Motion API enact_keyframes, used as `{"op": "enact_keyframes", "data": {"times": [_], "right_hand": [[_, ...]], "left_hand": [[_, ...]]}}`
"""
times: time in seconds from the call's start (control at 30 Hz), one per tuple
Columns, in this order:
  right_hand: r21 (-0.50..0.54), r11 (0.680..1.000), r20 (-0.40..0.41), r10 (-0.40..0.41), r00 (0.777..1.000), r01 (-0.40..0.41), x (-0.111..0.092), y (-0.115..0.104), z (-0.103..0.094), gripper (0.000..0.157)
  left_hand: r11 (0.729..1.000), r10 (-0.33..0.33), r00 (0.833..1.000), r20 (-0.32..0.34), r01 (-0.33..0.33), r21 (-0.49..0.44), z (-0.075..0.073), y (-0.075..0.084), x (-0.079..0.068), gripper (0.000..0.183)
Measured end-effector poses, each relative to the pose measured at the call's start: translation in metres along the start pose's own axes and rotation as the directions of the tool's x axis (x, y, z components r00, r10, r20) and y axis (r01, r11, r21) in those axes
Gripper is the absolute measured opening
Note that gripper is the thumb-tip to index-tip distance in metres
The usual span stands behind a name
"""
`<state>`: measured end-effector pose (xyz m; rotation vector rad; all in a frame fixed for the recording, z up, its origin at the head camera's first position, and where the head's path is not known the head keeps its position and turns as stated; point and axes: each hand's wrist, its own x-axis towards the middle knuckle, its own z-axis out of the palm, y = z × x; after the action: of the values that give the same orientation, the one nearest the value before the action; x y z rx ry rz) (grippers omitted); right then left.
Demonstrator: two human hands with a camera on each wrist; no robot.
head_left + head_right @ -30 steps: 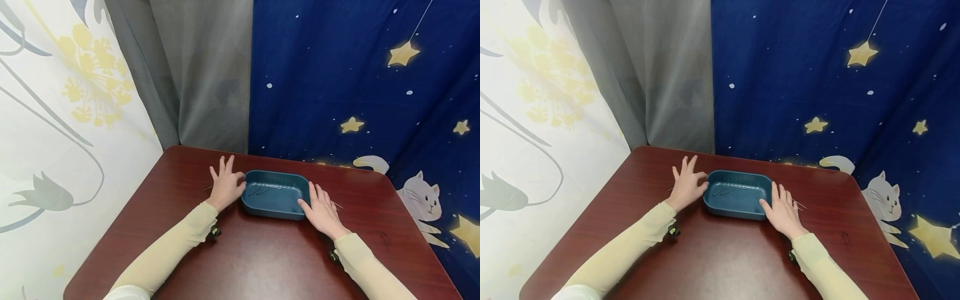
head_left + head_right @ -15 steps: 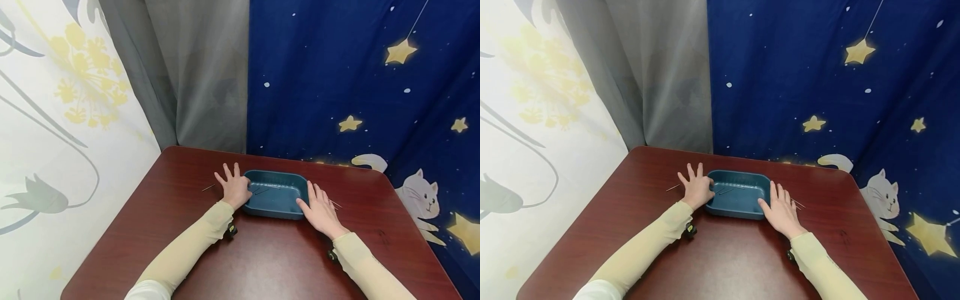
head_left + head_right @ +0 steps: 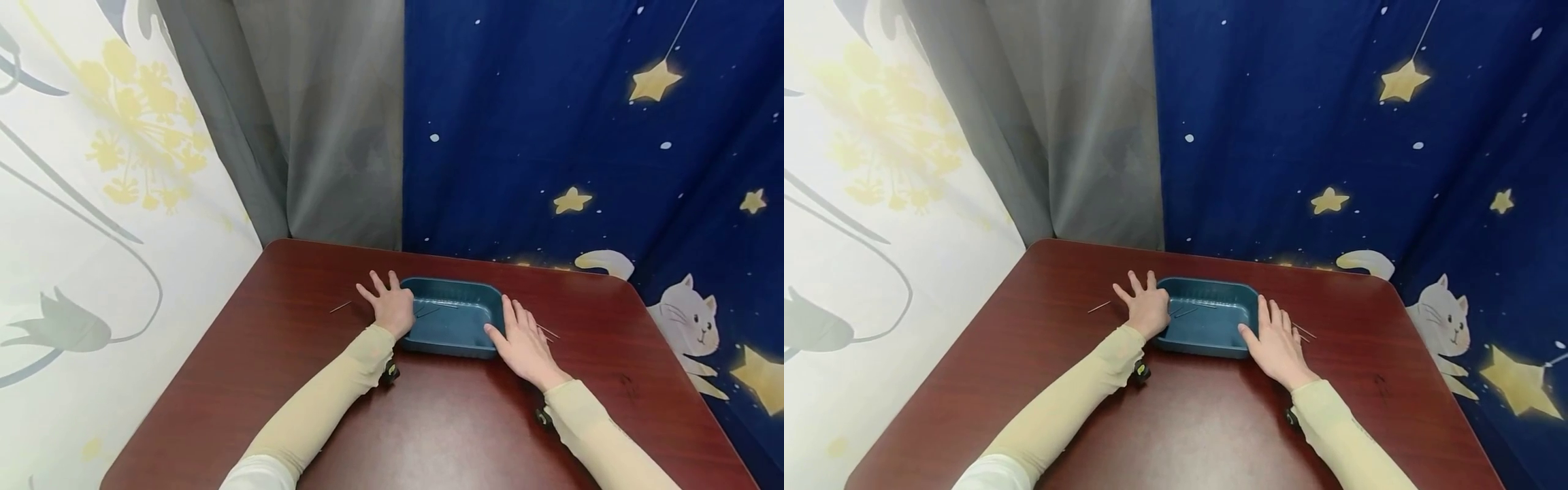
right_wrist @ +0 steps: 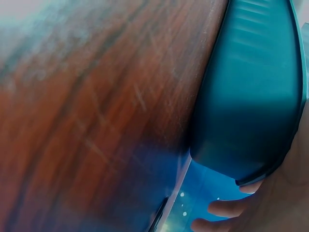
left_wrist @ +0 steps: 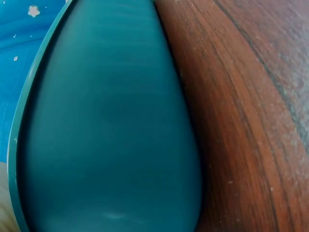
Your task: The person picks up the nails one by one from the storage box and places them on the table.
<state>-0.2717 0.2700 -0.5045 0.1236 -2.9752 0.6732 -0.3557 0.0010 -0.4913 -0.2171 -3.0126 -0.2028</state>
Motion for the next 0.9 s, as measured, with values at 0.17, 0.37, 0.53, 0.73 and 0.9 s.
{"op": "enact_keyframes", "data": {"times": [0.17, 0.37, 0.53, 0.73, 0.9], "right_hand": [[-0.010, 1.000, -0.004, -0.009, 1.000, 0.009, -0.001, -0.002, -0.003, 0.087], [-0.011, 1.000, -0.008, -0.008, 1.000, 0.008, -0.001, -0.002, -0.001, 0.087], [-0.033, 0.999, -0.002, -0.002, 1.000, 0.002, -0.002, -0.002, 0.001, 0.089], [-0.083, 0.997, -0.005, -0.006, 1.000, 0.005, -0.004, -0.004, -0.002, 0.089], [-0.091, 0.996, -0.007, -0.007, 1.000, 0.006, -0.004, -0.004, -0.004, 0.089]], "left_hand": [[1.000, 0.016, 1.000, 0.001, -0.016, -0.013, 0.001, -0.001, 0.000, 0.004], [1.000, 0.019, 0.999, 0.032, -0.019, 0.003, -0.002, 0.001, -0.001, 0.005], [0.999, 0.033, 0.997, 0.069, -0.031, -0.028, -0.004, 0.000, -0.001, 0.015], [0.991, 0.100, 0.992, 0.071, -0.092, -0.098, -0.009, -0.003, -0.003, 0.018], [0.984, 0.142, 0.989, 0.032, -0.137, -0.117, -0.021, -0.005, -0.007, 0.024]]}}
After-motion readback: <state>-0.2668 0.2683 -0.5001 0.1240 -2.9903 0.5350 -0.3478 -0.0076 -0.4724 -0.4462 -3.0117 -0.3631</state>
